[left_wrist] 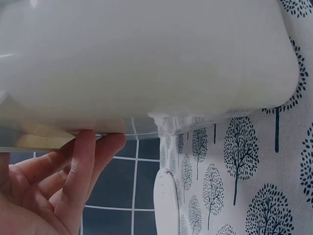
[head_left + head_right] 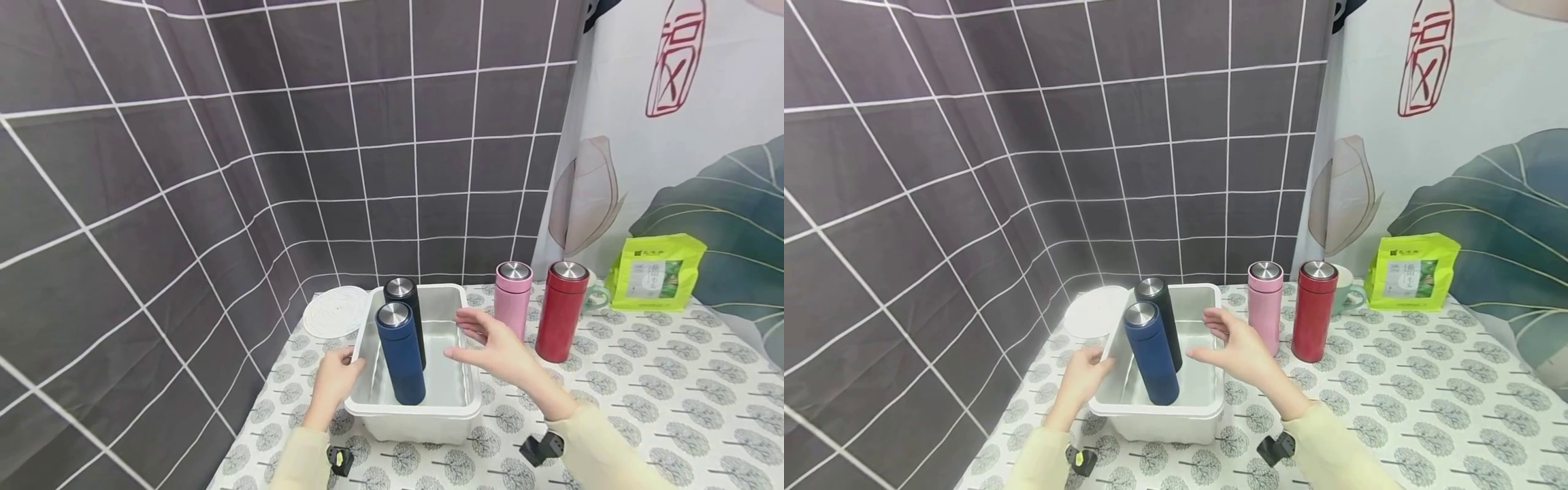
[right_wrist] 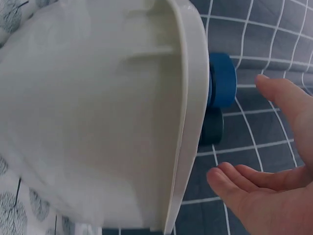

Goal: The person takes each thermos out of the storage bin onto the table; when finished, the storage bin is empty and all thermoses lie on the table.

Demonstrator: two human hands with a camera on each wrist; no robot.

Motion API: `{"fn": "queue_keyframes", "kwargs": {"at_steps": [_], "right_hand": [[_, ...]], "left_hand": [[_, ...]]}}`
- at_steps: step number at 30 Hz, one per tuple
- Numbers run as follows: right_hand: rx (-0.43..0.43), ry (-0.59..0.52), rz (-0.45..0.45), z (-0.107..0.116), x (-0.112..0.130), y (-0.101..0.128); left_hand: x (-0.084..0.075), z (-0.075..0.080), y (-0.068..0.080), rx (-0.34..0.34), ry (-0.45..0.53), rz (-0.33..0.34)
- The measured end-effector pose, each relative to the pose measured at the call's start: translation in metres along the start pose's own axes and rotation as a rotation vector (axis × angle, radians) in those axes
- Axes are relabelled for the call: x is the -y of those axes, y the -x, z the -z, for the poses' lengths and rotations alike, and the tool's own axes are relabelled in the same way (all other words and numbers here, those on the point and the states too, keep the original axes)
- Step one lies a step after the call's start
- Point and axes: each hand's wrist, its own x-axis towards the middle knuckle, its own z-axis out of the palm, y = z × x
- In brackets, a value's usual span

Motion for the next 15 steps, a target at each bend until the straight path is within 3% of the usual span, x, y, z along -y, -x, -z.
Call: {"fn": "queue_keyframes", "kwargs": {"at_steps": [7, 15], "right_hand": [[0.121, 0.014, 0.01, -0.018, 0.011, -0.012], [0.191, 0.013, -0.054, -0.027, 0.019, -0.03]], "left_hand": [[0.001, -0.001, -0.001, 0.003, -0.002, 0.005], [0.001, -0.001, -0.001, 0.017, 0.015, 0.009]]}}
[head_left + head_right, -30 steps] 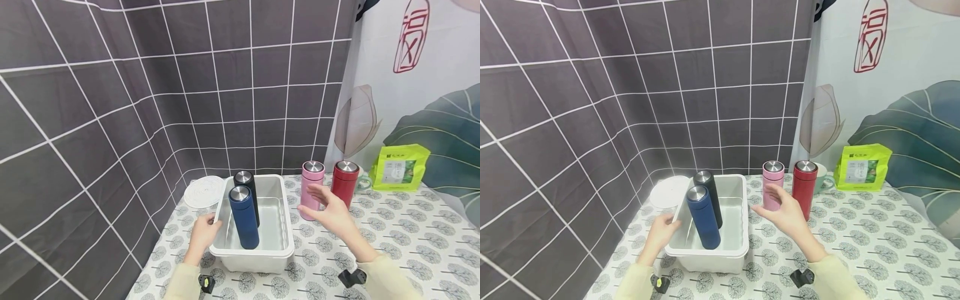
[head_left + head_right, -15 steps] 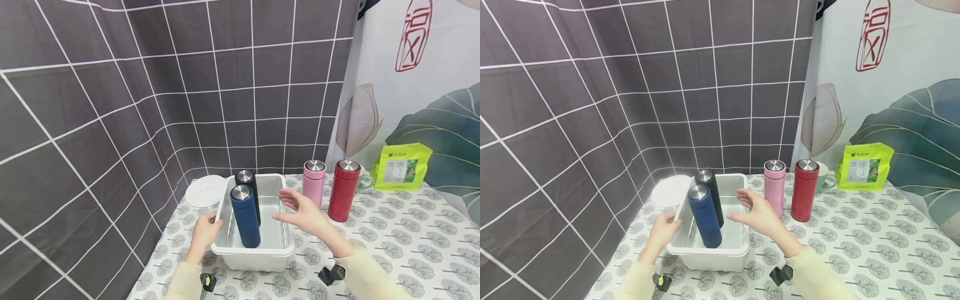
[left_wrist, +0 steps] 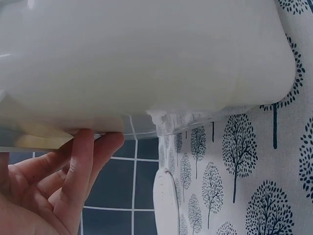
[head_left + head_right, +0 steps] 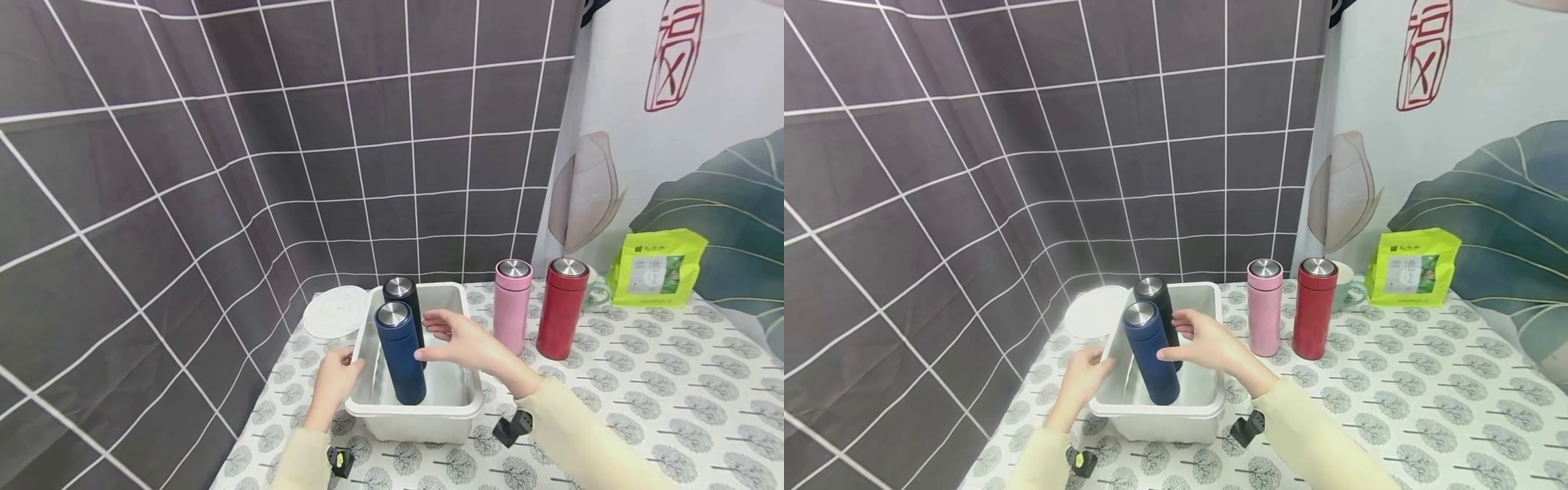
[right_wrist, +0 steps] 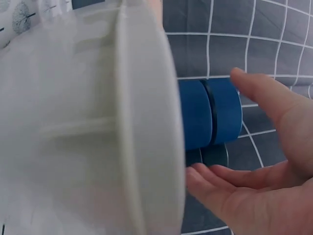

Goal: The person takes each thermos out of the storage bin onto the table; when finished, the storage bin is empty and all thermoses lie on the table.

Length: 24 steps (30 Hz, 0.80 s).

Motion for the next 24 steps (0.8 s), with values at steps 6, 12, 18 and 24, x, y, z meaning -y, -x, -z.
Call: {"fn": "queue_keyframes", "kwargs": {"at_steps": [6, 12, 18, 24], "right_hand": [[0.009, 0.03, -0.078, -0.005, 0.008, -0.013], [0.016, 0.006, -0.155, -0.014, 0.01, -0.024], [0.044, -0.009, -0.198, -0.022, 0.006, -0.031], [0.04, 0.031, -0.157, -0.028, 0.001, -0.031]], "left_hand": [[0.0, 0.0, -0.001, -0.006, -0.012, -0.01], [0.002, 0.0, -0.001, 0.003, -0.005, -0.005], [0.001, 0.001, 0.0, -0.008, -0.005, -0.014], [0.001, 0.001, 0.001, -0.007, -0.009, -0.021]]}}
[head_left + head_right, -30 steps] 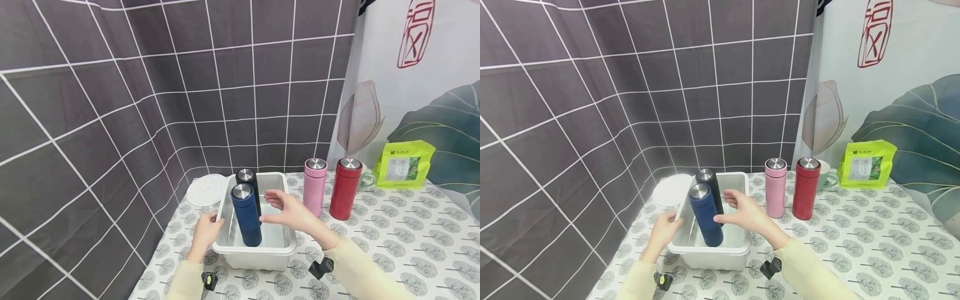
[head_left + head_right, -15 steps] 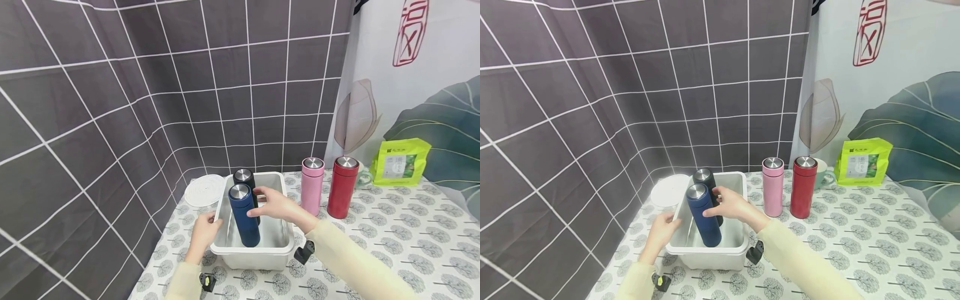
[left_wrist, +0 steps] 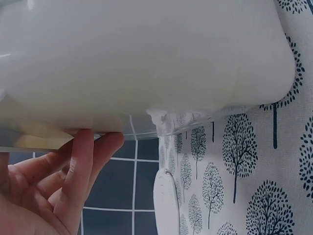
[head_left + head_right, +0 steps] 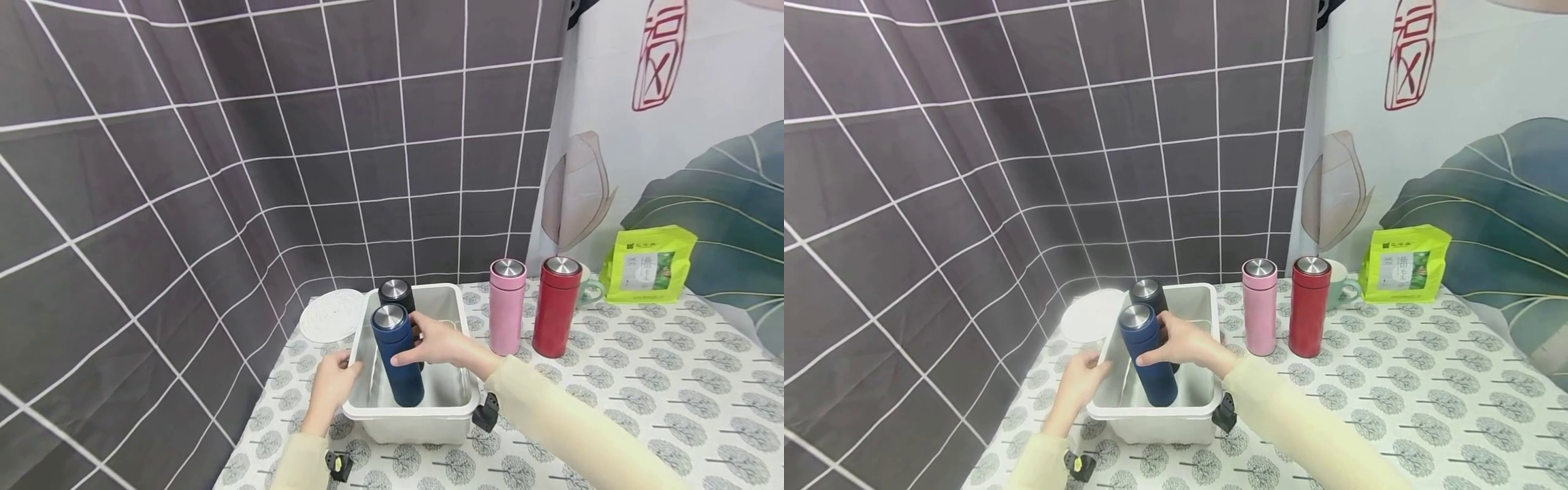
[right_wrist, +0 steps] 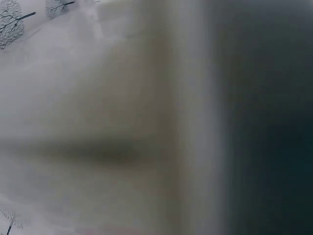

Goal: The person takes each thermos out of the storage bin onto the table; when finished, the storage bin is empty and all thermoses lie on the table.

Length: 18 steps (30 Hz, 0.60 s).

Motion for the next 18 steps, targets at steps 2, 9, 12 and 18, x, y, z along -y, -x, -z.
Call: {"fn": "queue_keyframes", "kwargs": {"at_steps": [2, 9, 12, 18], "right_hand": [[-0.014, 0.027, 0.02, -0.0021, -0.0018, -0.0005], [-0.055, 0.061, 0.071, -0.0055, -0.003, 0.0001], [-0.038, 0.11, 0.106, -0.0057, -0.0052, -0.0006], [-0.033, 0.178, 0.168, -0.0035, -0.0077, 0.0022]], "left_hand": [[0.0009, -0.0011, -0.0008, -0.003, -0.004, -0.01], [0.0028, -0.0028, -0.0017, -0.003, 0.007, -0.021], [0.0041, -0.0032, -0.0011, 0.0, 0.006, -0.007], [0.0048, -0.0048, -0.0026, -0.012, -0.019, -0.015]]}}
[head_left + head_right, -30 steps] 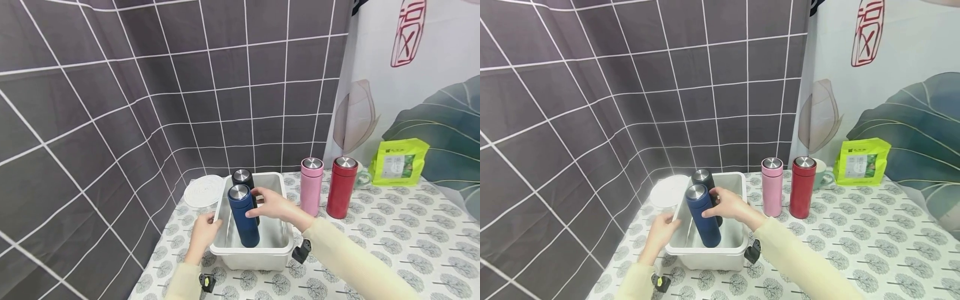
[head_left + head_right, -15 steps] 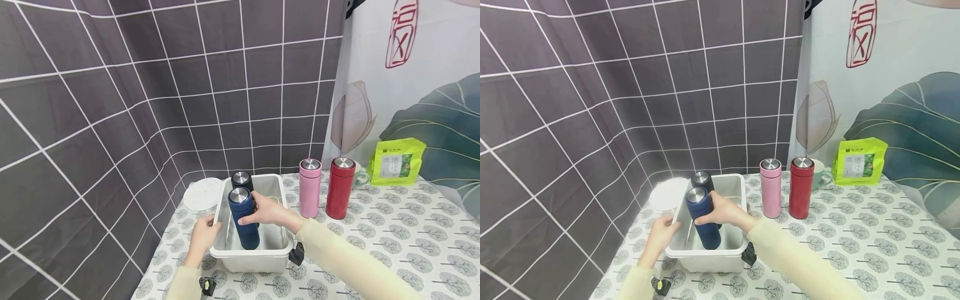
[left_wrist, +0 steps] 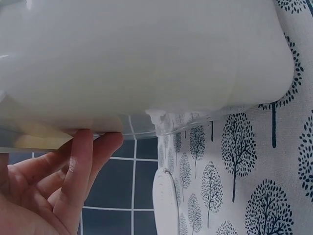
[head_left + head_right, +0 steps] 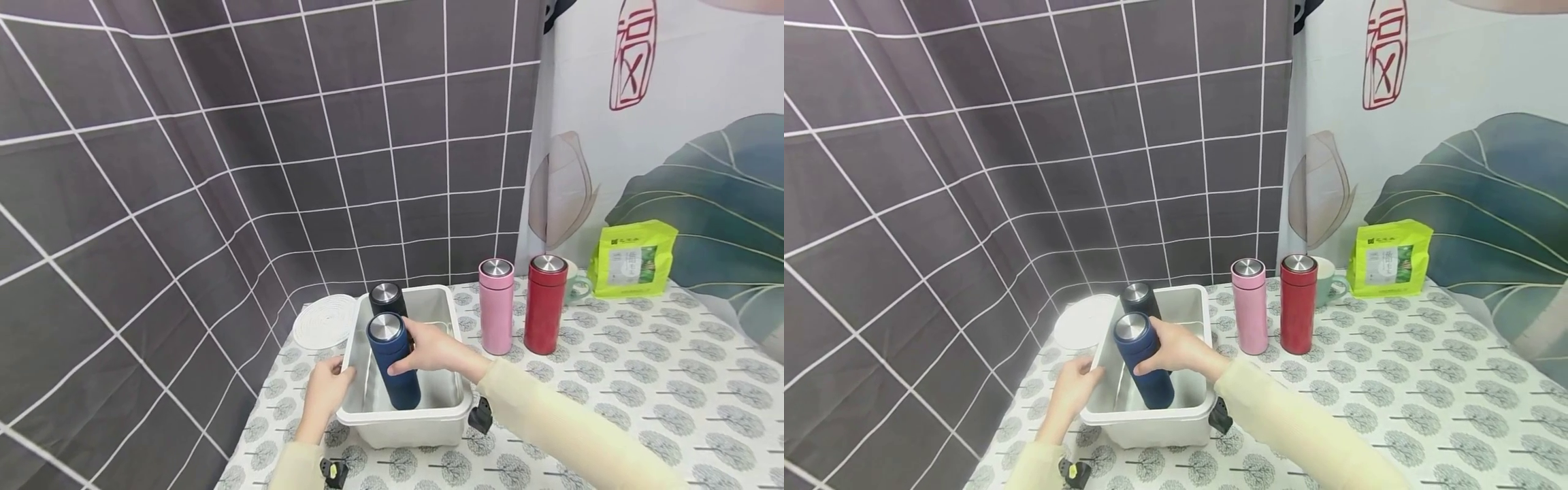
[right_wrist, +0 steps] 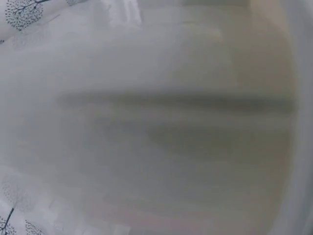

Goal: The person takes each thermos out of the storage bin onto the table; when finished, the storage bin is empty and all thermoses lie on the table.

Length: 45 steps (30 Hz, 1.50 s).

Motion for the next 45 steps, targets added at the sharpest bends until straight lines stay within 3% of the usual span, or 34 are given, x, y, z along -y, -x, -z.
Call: {"fn": "queue_keyframes", "kwargs": {"at_steps": [7, 17, 31, 39, 45], "right_hand": [[-0.073, -0.026, 0.051, -0.005, -0.007, 0.0], [-0.11, -0.052, 0.041, 0.004, -0.007, 0.005], [-0.234, -0.116, 0.061, 0.037, 0.012, 0.019], [-0.288, -0.214, 0.111, 0.064, 0.024, 0.033], [-0.343, -0.243, 0.091, 0.089, 0.032, 0.045]], "left_hand": [[0.0, 0.001, -0.001, 0.004, 0.007, -0.011], [-0.002, 0.003, 0.002, 0.014, -0.006, 0.007], [-0.002, 0.003, 0.001, 0.018, 0.013, 0.024], [-0.003, 0.002, 0.001, 0.022, 0.005, 0.01], [-0.003, 0.002, 0.002, 0.015, 0.004, 0.022]]}}
